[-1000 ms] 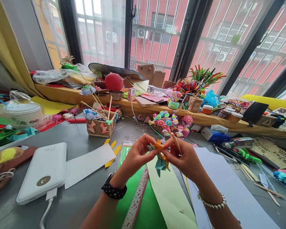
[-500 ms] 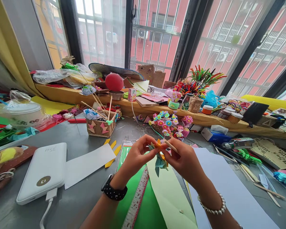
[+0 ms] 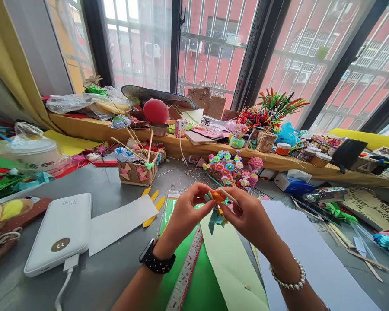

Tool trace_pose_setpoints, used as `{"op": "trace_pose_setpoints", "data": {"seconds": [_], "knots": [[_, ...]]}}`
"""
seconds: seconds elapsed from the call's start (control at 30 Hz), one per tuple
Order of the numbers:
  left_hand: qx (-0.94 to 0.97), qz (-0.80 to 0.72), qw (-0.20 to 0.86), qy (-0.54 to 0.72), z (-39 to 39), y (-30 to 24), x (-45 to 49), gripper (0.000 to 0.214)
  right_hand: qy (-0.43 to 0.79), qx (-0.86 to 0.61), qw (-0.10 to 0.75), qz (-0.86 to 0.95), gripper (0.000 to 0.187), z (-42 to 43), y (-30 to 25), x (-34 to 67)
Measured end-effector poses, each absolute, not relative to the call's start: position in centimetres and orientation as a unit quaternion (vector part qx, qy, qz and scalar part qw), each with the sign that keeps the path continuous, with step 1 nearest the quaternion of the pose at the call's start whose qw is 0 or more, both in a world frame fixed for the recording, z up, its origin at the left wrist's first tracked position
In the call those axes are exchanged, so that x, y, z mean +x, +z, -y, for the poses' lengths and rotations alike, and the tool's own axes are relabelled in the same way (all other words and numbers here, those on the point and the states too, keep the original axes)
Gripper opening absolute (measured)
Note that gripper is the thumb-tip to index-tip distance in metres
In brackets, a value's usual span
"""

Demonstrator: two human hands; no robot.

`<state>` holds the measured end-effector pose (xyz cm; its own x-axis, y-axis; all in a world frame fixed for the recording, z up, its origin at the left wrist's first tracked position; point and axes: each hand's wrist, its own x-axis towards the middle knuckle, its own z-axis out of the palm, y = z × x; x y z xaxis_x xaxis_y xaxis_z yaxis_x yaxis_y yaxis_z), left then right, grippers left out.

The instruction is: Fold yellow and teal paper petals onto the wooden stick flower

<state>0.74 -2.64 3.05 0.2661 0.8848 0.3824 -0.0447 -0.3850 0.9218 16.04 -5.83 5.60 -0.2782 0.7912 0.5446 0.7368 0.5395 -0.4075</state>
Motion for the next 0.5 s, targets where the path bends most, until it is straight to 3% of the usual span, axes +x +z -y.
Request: {"op": "trace_pose_setpoints", "data": {"seconds": [0.27, 0.5], "knots": [[0.667, -0.306, 0.45, 0.509, 2.63, 2.61, 0.92, 0.016, 0.028, -0.503, 0.341, 0.793, 0.011, 5.69, 5.56, 15.99], [0.637, -0.266, 0.51, 0.513, 2.28, 2.68, 0.58, 0.019, 0.045, -0.5, 0.358, 0.787, 0.011, 5.81, 5.64, 15.94]]}}
